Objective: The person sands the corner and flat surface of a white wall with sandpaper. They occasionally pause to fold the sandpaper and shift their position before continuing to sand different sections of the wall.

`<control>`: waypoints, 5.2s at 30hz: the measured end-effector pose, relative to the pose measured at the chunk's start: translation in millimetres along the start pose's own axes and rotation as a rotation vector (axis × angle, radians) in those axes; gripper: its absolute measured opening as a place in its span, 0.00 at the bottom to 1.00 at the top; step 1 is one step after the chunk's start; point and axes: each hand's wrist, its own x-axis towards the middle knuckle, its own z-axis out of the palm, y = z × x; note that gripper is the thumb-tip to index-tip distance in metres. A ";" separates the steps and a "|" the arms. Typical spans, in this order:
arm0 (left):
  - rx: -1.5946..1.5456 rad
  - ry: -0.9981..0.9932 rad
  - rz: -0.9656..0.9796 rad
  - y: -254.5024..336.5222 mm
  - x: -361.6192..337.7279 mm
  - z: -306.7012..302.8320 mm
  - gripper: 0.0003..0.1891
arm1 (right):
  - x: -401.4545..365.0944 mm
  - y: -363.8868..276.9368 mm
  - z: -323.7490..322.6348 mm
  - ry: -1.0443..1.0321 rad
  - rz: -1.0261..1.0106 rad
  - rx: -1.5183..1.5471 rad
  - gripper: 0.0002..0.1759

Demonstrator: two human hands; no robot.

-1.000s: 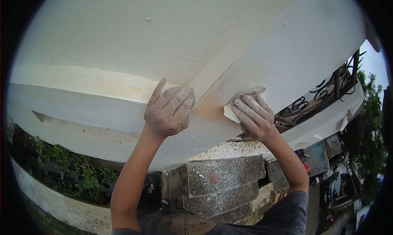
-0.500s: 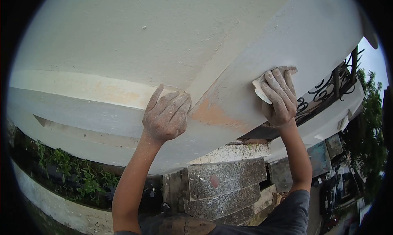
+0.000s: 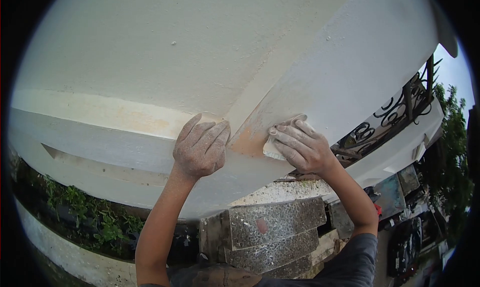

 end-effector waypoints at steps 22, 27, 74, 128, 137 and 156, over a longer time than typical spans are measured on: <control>0.043 0.011 0.024 0.0 1.0 0.0 0.08 | -3.5 -11.3 13.4 0.252 0.171 0.025 0.10; 0.038 -0.003 0.022 -0.9 0.5 0.9 0.09 | -9.3 -4.4 15.7 0.195 0.103 0.049 0.12; 0.065 -0.041 0.021 0.6 -0.6 -2.8 0.17 | 22.4 10.1 -11.4 0.320 0.124 -0.078 0.13; -0.068 -0.024 0.004 -4.1 -4.5 -4.8 0.09 | 44.3 -31.7 22.1 0.112 0.103 0.060 0.07; -0.052 -0.029 -0.001 -5.9 -5.9 -5.8 0.07 | 34.5 -42.5 38.7 0.160 0.126 0.056 0.08; 0.009 0.002 -0.023 -1.2 -3.1 -2.2 0.08 | 15.8 -48.0 49.7 0.206 0.174 0.080 0.09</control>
